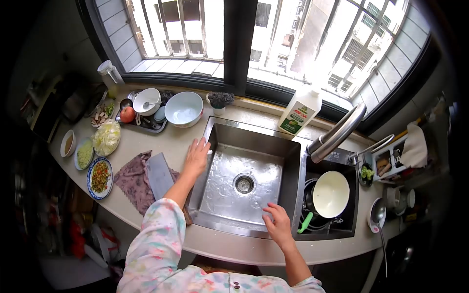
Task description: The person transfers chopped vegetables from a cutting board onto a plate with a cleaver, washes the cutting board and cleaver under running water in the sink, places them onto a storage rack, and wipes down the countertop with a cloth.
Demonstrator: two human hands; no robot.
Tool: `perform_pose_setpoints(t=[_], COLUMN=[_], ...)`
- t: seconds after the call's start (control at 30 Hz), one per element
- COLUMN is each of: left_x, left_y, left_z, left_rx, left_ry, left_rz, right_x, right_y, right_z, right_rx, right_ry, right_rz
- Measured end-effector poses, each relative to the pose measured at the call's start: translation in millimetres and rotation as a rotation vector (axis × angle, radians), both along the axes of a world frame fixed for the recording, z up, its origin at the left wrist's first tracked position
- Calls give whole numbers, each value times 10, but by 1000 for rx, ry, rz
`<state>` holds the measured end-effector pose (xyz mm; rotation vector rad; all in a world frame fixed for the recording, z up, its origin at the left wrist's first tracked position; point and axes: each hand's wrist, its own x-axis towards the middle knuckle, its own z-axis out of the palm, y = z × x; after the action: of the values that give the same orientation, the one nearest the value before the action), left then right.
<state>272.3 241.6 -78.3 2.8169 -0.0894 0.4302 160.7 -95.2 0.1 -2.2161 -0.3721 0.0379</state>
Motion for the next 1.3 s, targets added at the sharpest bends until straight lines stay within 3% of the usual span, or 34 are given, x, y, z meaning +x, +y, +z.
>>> perform_pose_setpoints(t=[0.07, 0.23, 0.33, 0.4, 0.47, 0.7, 0.97, 1.1, 1.2, 1.23, 1.3], left_x=[-261, -1011, -1434, -1782, -2172, -2334, -3055, -2896, -2613, -2547, -2436], left_y=[-10, -132, -424, -662, -902, -1460, -616, -947, -1291, -1369, -1500], left_z=[29, 451, 669, 744, 511, 383, 487, 340, 557, 681, 908], left_rx=[59, -205, -350, -319, -181, -122, -63, -567, -1568, -1780, -1923], left_ry=[68, 203, 265, 316, 281, 147, 154, 2, 131, 192, 252], left_rz=[-40, -107, -324, -516, -644, -618, 70, 216, 274, 269, 258], right_x=[-107, -404, -485, -543, -599, -655, -795, -780, -767, -786, -780], right_y=[34, 115, 159, 136, 111, 23, -288, -87, 152, 212, 313], right_z=[-88, -30, 100, 69, 92, 120, -114, -20, 98, 90, 32], right_rx=[-12, 16, 32, 56, 91, 53, 49, 33, 199, 262, 397], right_ry=[17, 136, 152, 123, 142, 185, 226, 194, 103, 212, 428], right_rz=[-13, -60, -117, -153, -188, -30, 123, 284, 329, 341, 364])
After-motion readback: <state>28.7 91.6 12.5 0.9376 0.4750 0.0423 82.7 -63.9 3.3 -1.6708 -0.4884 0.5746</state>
